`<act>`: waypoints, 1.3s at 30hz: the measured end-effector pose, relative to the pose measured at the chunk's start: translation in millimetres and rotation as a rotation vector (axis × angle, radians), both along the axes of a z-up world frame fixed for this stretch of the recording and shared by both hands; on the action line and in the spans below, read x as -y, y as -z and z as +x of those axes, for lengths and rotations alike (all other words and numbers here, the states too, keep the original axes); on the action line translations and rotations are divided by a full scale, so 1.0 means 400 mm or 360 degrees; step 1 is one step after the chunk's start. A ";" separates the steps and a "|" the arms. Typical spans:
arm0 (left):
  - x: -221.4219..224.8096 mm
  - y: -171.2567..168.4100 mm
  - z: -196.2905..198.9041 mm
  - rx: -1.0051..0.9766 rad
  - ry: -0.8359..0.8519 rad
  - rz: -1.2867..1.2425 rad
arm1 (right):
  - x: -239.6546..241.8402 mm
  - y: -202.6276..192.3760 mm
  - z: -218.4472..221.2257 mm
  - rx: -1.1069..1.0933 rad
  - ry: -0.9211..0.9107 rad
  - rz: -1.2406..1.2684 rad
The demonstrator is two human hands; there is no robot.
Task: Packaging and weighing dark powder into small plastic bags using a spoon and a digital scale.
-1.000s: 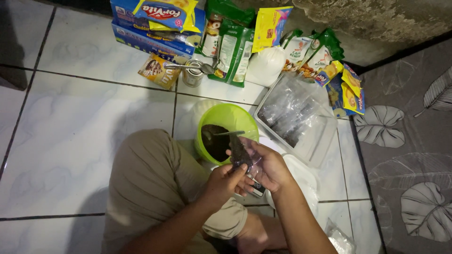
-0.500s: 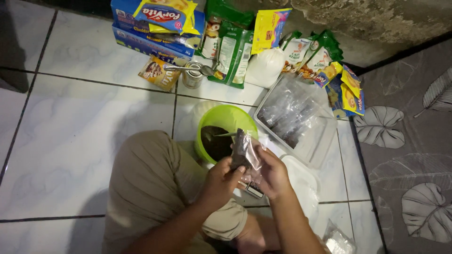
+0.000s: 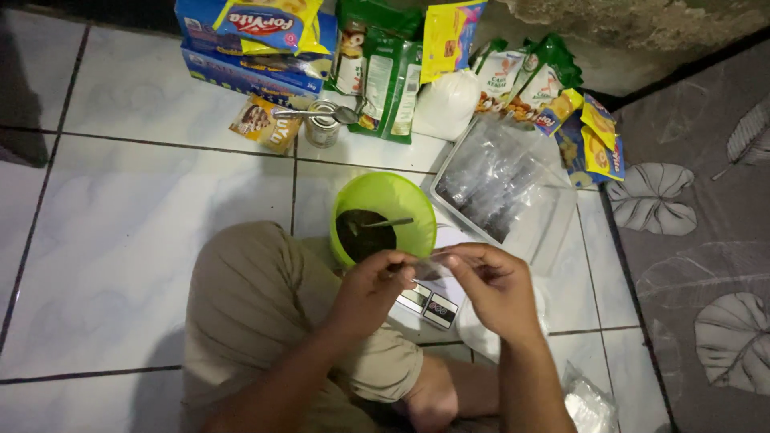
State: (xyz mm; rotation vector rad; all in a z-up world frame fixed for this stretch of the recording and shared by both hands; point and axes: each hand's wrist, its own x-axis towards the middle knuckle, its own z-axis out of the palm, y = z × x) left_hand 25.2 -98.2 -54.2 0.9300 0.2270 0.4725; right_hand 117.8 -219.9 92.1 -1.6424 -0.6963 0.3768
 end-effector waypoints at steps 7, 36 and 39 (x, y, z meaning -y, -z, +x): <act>-0.001 -0.095 -0.025 -0.0208 -0.0082 0.0005 | 0.067 -0.056 -0.003 0.0359 0.0180 -0.0447; 0.244 0.072 -0.113 0.0076 0.0621 0.2231 | 0.289 0.533 0.281 -0.0710 0.1196 -0.0567; 0.239 0.082 -0.111 0.0057 0.0780 0.2334 | 0.279 0.508 0.277 -0.0780 0.1249 -0.0644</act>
